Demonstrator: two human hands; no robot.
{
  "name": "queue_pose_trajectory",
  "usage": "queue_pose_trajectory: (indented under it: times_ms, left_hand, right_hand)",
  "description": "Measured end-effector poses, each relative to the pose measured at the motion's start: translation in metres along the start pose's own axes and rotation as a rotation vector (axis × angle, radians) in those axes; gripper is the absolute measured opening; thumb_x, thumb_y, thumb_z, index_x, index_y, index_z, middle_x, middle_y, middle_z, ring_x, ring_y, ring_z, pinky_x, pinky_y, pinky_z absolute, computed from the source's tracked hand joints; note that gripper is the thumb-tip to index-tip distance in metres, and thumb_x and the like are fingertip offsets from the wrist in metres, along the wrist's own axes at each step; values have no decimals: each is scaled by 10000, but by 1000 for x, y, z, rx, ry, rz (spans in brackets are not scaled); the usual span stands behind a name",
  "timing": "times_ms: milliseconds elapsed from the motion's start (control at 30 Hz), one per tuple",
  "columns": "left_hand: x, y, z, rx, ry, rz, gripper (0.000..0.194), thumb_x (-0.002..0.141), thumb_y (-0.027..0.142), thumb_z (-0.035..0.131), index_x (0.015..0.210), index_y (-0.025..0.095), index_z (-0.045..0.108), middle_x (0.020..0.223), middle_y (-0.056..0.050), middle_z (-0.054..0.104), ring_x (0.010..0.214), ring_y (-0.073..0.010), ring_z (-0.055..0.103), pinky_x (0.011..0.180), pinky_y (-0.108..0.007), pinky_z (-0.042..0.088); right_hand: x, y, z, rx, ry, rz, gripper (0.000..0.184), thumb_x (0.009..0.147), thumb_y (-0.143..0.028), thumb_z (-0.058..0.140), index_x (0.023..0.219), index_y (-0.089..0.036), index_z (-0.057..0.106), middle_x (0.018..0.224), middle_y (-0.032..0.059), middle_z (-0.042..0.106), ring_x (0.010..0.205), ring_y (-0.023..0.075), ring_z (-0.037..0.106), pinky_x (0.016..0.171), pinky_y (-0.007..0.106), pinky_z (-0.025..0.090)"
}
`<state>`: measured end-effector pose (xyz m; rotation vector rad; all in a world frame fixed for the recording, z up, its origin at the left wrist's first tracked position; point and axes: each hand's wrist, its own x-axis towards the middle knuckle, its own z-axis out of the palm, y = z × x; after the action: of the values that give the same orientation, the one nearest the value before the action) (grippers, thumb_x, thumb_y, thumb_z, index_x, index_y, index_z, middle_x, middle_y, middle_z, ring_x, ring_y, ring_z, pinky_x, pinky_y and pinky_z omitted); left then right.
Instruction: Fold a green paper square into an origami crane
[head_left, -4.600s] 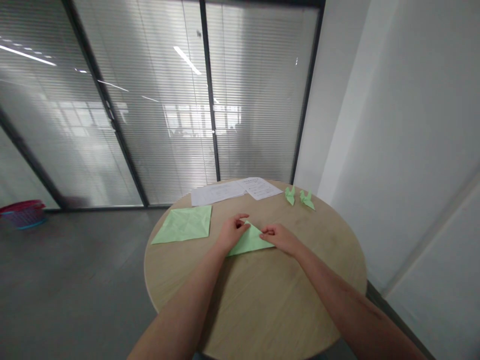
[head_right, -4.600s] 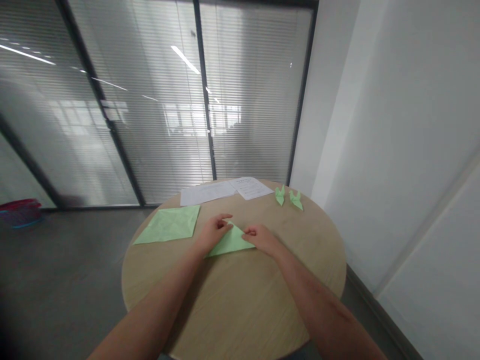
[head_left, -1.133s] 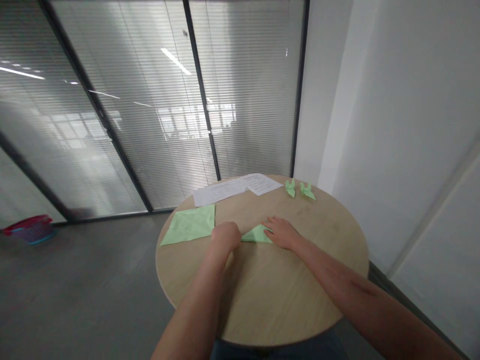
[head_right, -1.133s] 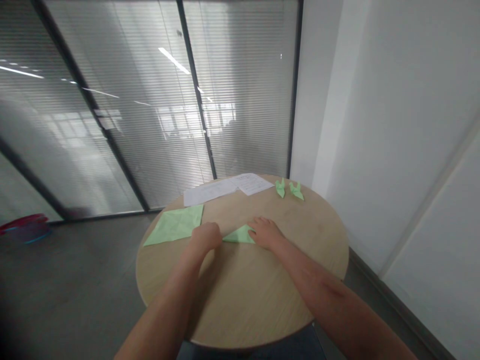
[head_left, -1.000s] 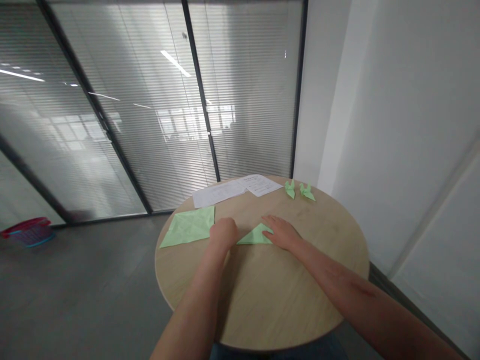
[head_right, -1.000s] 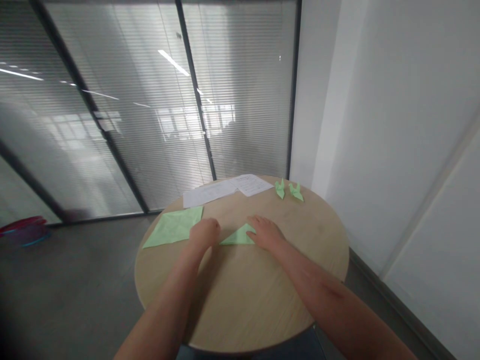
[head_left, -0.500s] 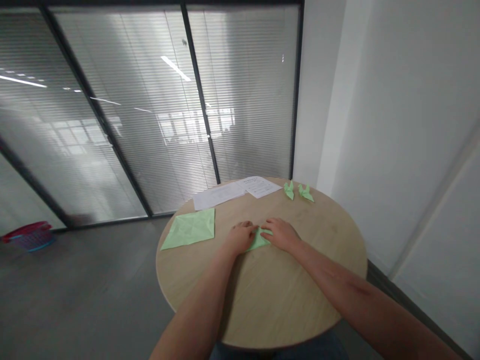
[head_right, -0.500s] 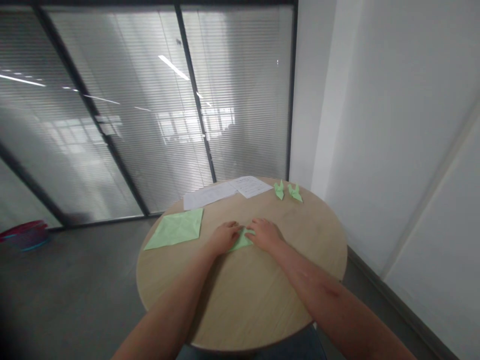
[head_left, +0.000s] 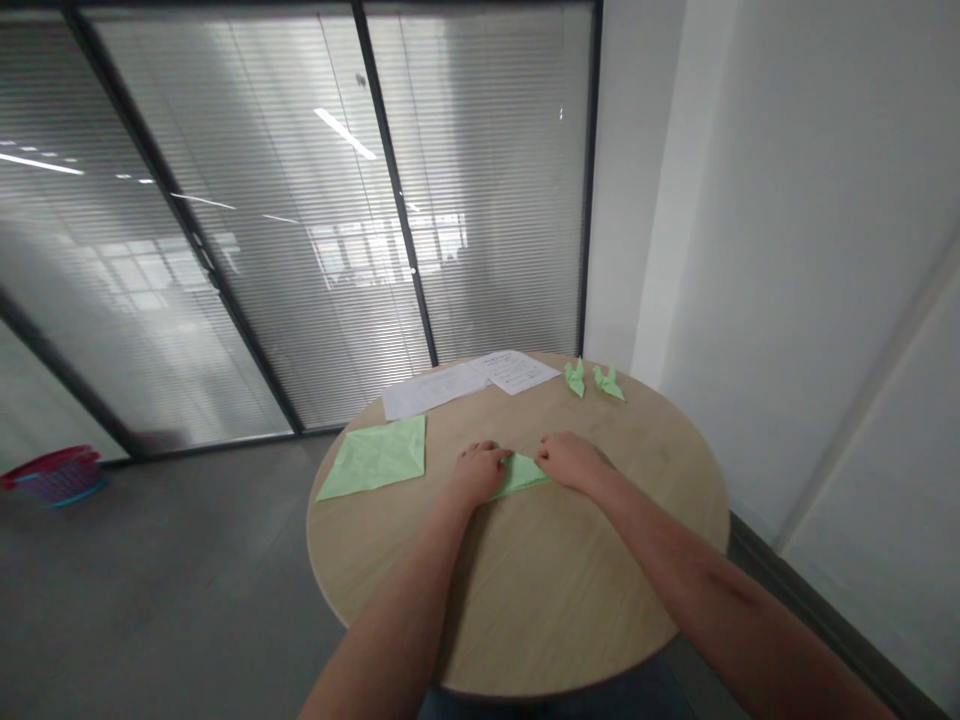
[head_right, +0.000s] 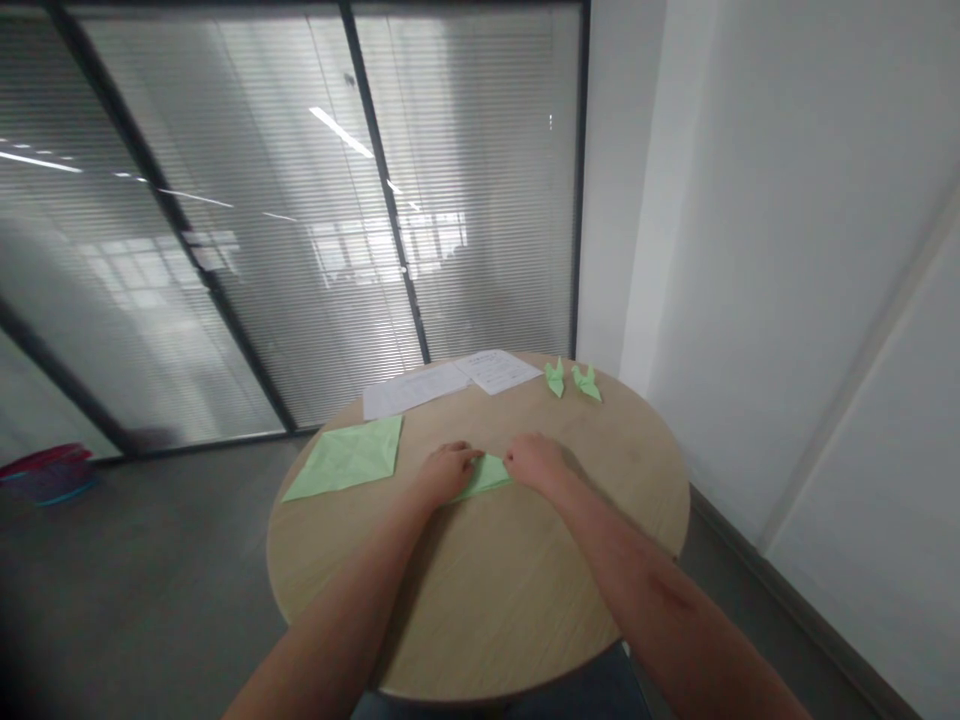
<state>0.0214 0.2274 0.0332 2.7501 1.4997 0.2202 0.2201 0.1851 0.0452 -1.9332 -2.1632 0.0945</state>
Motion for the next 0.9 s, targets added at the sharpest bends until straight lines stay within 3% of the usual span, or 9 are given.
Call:
queue_pose_trajectory:
  times_ms: [200, 600, 767, 900]
  left_hand:
    - [2, -3, 4, -8, 15, -4, 424, 922, 230, 440, 1292, 322, 624, 1303, -60, 612, 1169, -211, 575, 1047, -362, 412]
    - [-1, -2, 1, -3, 11, -14, 420, 931, 240, 428, 1296, 326, 618, 1329, -60, 597, 1188, -228, 567, 1052, -380, 410]
    - [0, -7, 4, 7, 31, -6, 410, 918, 240, 444, 1278, 309, 629, 1319, -54, 607, 1186, -222, 563, 1046, -369, 419]
    - [-1, -9, 3, -36, 92, 57, 369, 880, 197, 475, 1191, 231, 670, 1252, -73, 639, 1130, -209, 588, 1023, -330, 439]
  right_hand:
    - [-1, 10, -9, -35, -136, 119, 268, 841, -273, 542, 907, -169, 781, 958, 185, 749, 862, 270, 711, 722, 322, 502]
    - [-8, 28, -14, -99, -208, 155, 287, 797, -199, 567, 969, -116, 781, 1014, 246, 728, 931, 345, 712, 740, 384, 525]
    - [-5, 40, -15, -92, -188, 179, 308, 833, -206, 515, 972, -131, 780, 1025, 216, 735, 919, 308, 714, 728, 344, 511]
    - [4, 52, -9, 45, -41, 225, 329, 901, -266, 464, 996, -178, 767, 1051, 159, 742, 990, 263, 693, 807, 325, 492]
